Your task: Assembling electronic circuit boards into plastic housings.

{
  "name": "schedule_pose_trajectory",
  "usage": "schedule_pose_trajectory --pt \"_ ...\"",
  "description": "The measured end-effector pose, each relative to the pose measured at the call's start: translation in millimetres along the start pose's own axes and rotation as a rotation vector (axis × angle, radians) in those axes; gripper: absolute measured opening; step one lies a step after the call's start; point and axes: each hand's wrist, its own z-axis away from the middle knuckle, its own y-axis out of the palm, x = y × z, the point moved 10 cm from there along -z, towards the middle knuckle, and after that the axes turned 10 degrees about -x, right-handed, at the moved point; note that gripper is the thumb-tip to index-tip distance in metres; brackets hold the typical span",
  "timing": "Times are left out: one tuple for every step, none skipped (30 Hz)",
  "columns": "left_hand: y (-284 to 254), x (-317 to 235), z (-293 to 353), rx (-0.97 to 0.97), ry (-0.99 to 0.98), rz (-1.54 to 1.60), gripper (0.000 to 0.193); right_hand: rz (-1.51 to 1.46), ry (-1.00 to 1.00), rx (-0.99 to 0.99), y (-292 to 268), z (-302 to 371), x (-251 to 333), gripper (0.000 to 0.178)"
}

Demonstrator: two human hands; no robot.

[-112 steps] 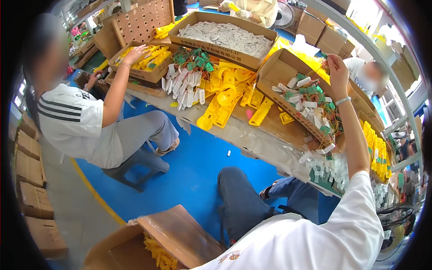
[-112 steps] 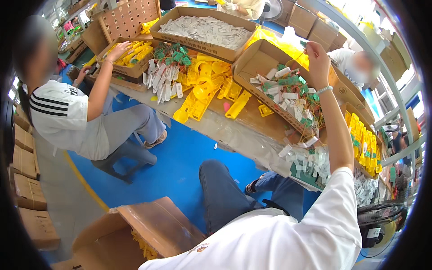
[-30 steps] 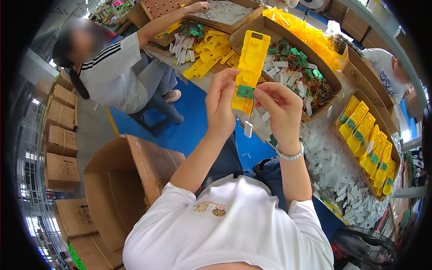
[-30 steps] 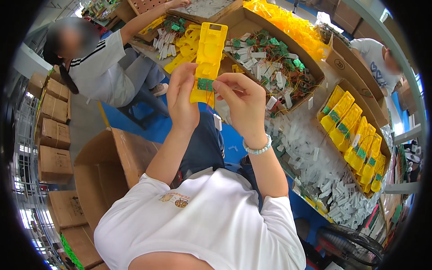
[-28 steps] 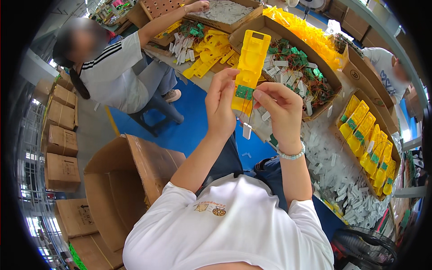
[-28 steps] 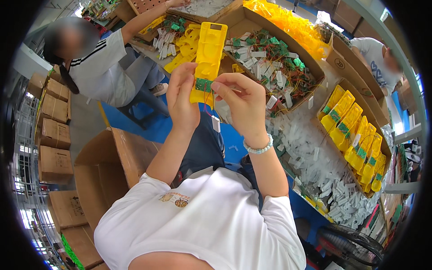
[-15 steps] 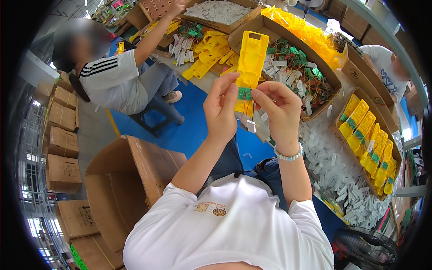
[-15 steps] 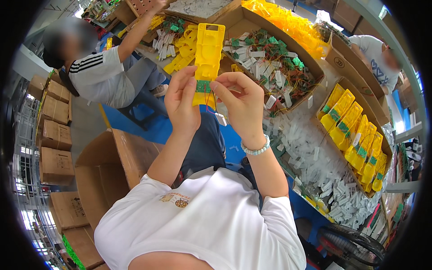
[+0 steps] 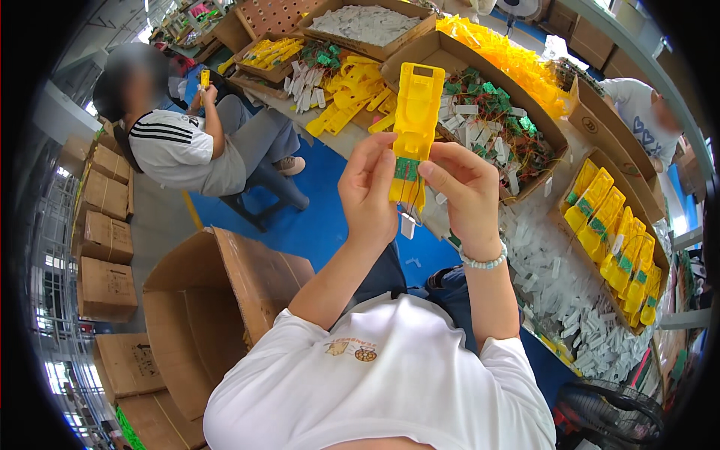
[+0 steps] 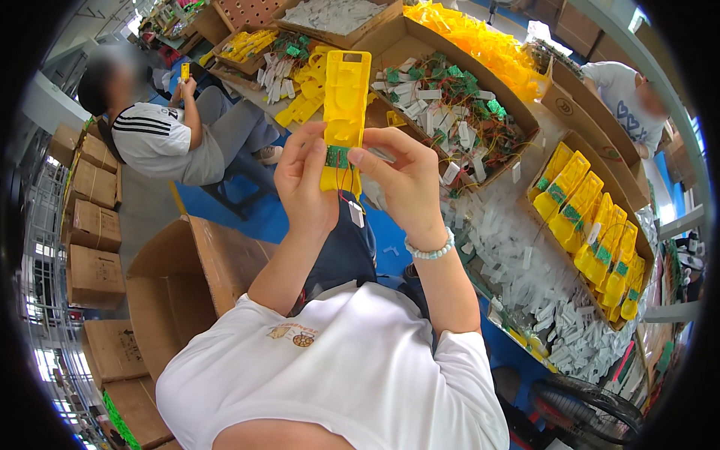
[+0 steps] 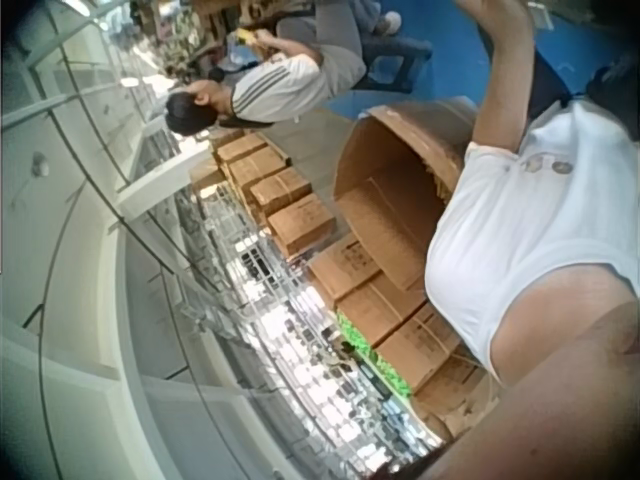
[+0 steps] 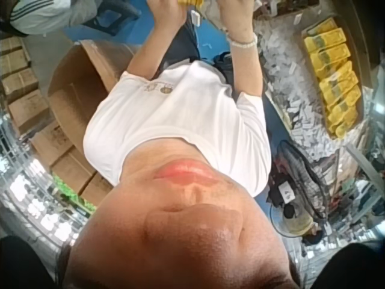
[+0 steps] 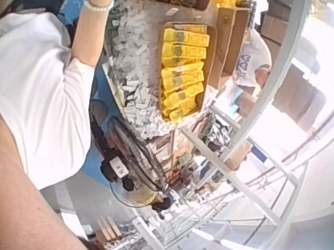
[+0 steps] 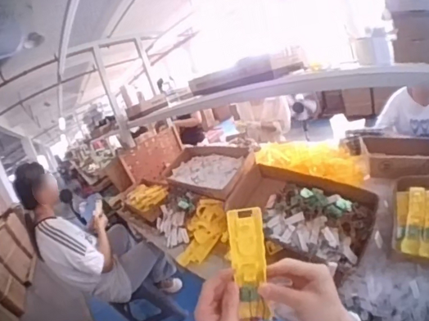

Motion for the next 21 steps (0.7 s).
schedule_pose_trajectory --pt "0.3 3.0 0.6 0.002 -0.035 0.033 0.022 0.001 -0.001 -0.001 -1.4 -0.2 -1.9 0.024" --pt "0.3 5.7 0.7 0.002 -0.07 0.065 0.023 0.007 -0.016 -0.006 -2.7 -0.4 -3.3 0.024" --pt "0.5 7.0 0.2 0.002 -0.07 0.065 0.023 0.012 -0.032 -0.012 -3.9 -1.3 -3.3 0.023" --pt "3.0 10.1 -0.4 0.023 -0.076 0.048 0.022 0.014 -0.033 -0.012 -5.0 -3.4 -2.2 0.023" --pt "3.8 12.4 -0.6 0.041 -0.081 0.029 0.021 -0.019 -0.003 -0.012 -6.4 -5.3 -3.1 0.022" --pt "2.6 13.0 -2.1 0.038 -0.079 0.031 0.021 -0.052 0.024 -0.011 -7.1 -8.2 -4.5 0.022" --pt "3.7 11.9 -4.4 0.059 -0.058 -0.013 0.022 -0.051 0.022 -0.007 -6.3 -11.2 -4.4 0.022" --pt "2.6 10.3 -2.8 0.076 -0.041 -0.061 0.023 -0.059 0.01 -0.004 -5.6 -8.5 -5.0 0.022" --pt "2.7 7.7 -6.6 0.072 -0.035 -0.061 0.023 -0.067 -0.006 0.003 -3.5 -8.2 -4.7 0.023" --pt "7.7 0.7 -13.6 0.089 -0.017 0.004 0.026 -0.07 -0.009 0.015 -0.3 -10.8 -5.9 0.023" --pt "12.1 -7.7 -12.2 0.106 -0.003 0.069 0.03 -0.036 -0.056 0.014 -0.7 -7.5 -1.7 0.026" --pt "11.1 -6.9 -13.9 0.093 -0.068 0.137 0.034 -0.015 -0.11 0.039 5.0 -13.7 0.9 0.028" --pt "11.7 -6.9 -11.6 0.082 -0.124 0.206 0.039 0.034 -0.09 0.039 2.5 -3.2 -0.6 0.033" --pt "12.0 -2.4 -13.1 0.043 -0.129 0.226 0.045 0.081 -0.07 0.015 1.9 4.2 -2.5 0.038" --pt "12.4 0.3 -15.2 0.065 -0.122 0.255 0.047 0.298 -0.103 0.19 3.3 11.8 -6.9 0.035" --pt "19.3 -3.1 -12.8 0.076 -0.208 0.298 0.05 0.517 -0.155 0.35 3.9 19.9 -14.8 0.032" --pt "16.1 0.6 -13.7 0.128 -0.198 0.296 0.052 0.519 -0.031 0.287 9.1 29.3 -19.1 0.02" --pt "18.2 -0.6 -10.4 0.127 -0.222 0.303 0.053 0.559 -0.051 0.255 3.8 37.4 -21.0 0.017" --pt "18.4 -0.6 -5.5 0.116 -0.251 0.324 0.056 0.594 -0.066 0.22 -0.7 41.4 -21.7 0.014" --pt "17.6 -11.4 -5.1 0.123 -0.208 0.319 0.056 0.581 -0.099 0.246 6.9 42.9 -14.5 0.014" --pt "19.5 -16.5 -0.5 0.154 -0.225 0.334 0.058 0.656 -0.153 0.207 8.2 45.0 -2.3 0.012"
